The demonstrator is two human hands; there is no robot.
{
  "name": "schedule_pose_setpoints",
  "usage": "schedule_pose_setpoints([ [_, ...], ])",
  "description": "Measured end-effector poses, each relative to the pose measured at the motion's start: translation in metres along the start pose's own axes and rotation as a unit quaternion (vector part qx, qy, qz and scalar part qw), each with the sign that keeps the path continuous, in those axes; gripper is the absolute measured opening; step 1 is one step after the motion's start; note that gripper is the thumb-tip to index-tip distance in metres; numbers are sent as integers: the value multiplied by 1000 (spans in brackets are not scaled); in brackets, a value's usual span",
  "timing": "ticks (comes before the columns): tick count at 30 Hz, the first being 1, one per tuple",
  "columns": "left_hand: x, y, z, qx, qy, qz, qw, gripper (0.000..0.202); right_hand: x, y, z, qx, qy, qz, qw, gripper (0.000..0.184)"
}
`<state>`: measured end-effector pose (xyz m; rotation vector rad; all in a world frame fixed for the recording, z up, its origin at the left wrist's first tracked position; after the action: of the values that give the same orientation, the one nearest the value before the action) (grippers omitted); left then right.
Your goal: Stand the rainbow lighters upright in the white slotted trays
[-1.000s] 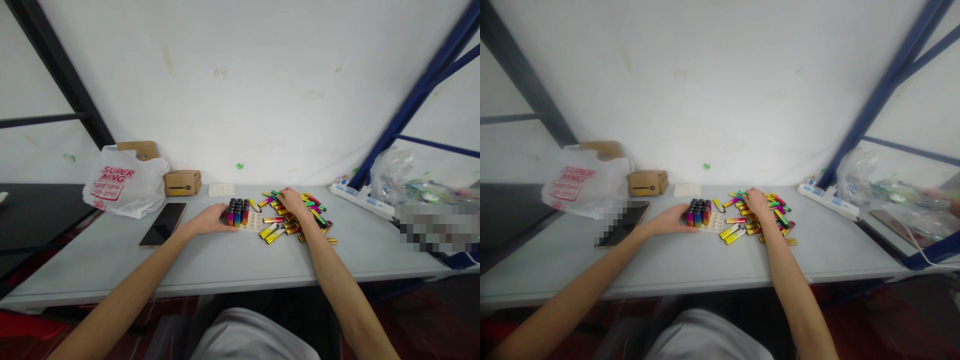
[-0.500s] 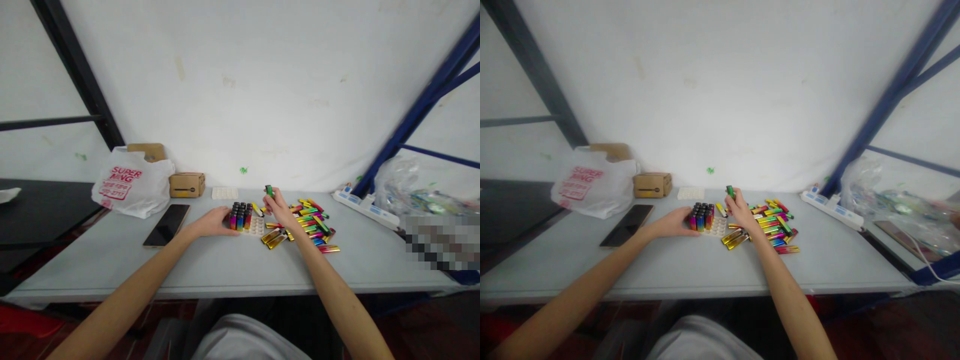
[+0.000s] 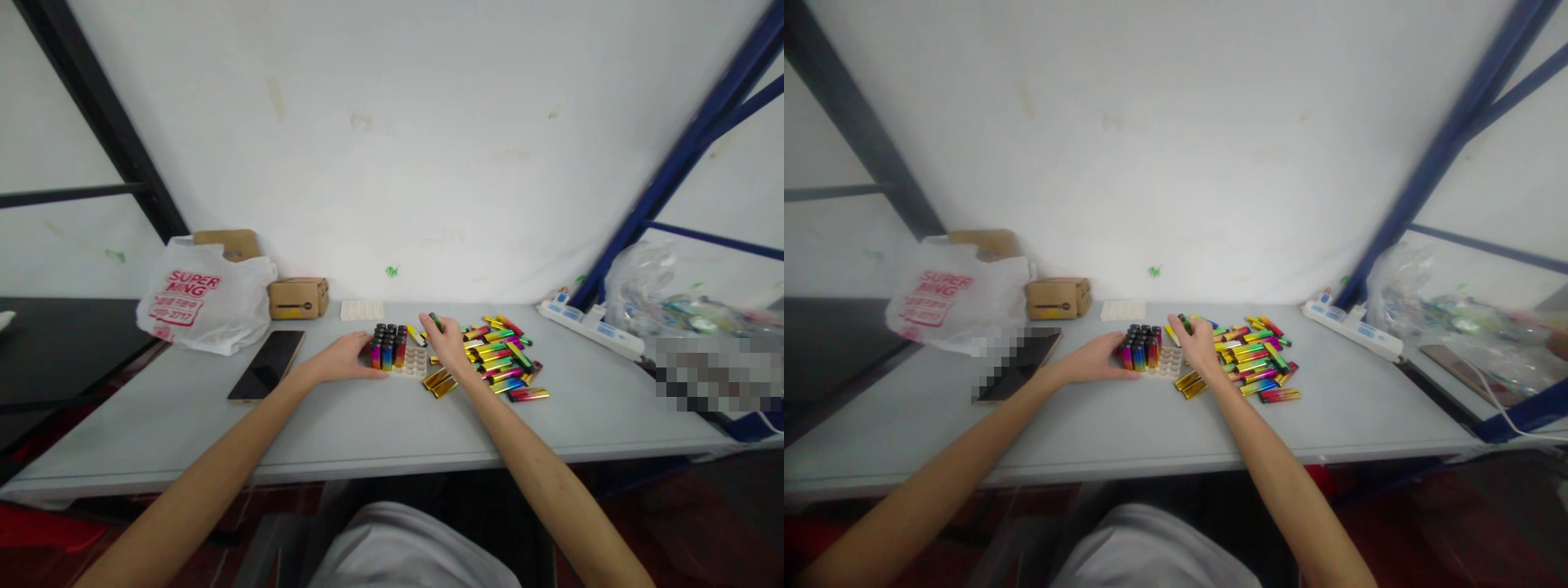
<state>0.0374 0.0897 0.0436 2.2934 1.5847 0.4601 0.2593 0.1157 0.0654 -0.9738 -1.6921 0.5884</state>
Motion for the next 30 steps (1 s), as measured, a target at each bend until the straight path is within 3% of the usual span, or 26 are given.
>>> schedule_pose_setpoints([
  [9,-1,1,-2,-9,3,-7,1000,70,4,-5,-2,-91,6,-33,995,47],
  [20,0,0,0,0,0,2,1000,72,3,-4,-2,-104,-3,-40,994,52],
  [26,-1,1,-1,1,3,3,1000,73,2,-13,-6,-105,-51,-80,990,40],
  [30,-1,0,0,0,1,2,1000,73,3,-28,-8,-111,-67,-165,978,43],
])
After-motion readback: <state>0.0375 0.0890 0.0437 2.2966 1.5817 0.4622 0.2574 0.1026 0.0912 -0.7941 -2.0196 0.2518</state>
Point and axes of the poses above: each hand's wrist, its own x-axis towards the middle knuckle, its own z-axis out of the palm, y = z × x, the point moved 7 cm from there along x, towards the middle knuckle, and after that the axes turned 8 degrees about -z, right-handed, at the moved point
